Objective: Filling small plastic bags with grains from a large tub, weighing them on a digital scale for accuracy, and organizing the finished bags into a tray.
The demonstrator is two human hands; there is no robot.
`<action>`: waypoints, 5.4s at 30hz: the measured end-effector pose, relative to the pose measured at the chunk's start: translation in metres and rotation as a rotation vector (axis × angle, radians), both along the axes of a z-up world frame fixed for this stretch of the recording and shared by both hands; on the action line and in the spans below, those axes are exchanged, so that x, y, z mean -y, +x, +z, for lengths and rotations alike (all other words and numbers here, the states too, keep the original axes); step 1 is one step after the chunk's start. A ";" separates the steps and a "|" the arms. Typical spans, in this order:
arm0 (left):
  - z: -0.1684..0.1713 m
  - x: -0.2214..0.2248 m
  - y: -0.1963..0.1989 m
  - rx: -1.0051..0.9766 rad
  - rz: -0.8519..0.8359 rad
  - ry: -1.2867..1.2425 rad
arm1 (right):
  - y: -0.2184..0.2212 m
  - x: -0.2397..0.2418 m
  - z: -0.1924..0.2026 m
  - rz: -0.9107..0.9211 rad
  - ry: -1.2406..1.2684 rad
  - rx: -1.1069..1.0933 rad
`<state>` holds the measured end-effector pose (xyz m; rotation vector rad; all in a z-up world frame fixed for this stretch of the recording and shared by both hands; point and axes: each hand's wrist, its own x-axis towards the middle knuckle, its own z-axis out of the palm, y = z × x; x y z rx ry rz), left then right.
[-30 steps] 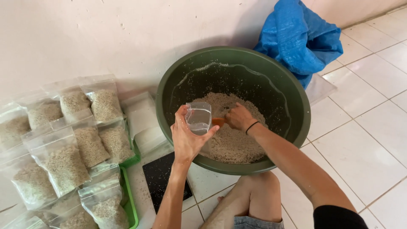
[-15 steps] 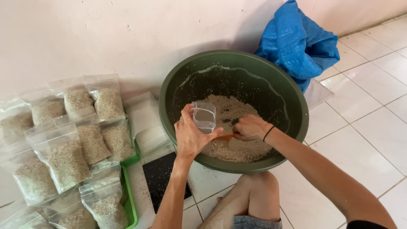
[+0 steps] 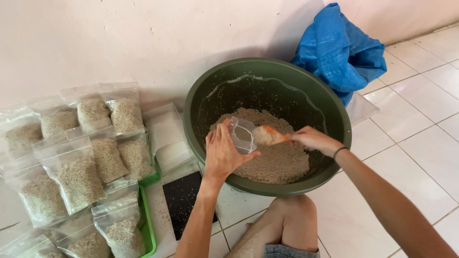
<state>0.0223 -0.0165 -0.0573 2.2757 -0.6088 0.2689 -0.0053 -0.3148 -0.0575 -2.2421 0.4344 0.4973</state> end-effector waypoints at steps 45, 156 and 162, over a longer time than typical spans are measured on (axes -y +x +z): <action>-0.006 0.013 0.000 -0.098 0.163 0.240 | -0.058 -0.114 0.068 0.415 -1.284 1.176; -0.006 0.008 -0.006 -0.025 0.148 0.194 | -0.057 -0.091 0.055 0.369 -0.878 1.135; -0.002 0.006 -0.004 -0.044 0.164 0.221 | -0.007 -0.035 0.050 -0.154 -0.019 0.516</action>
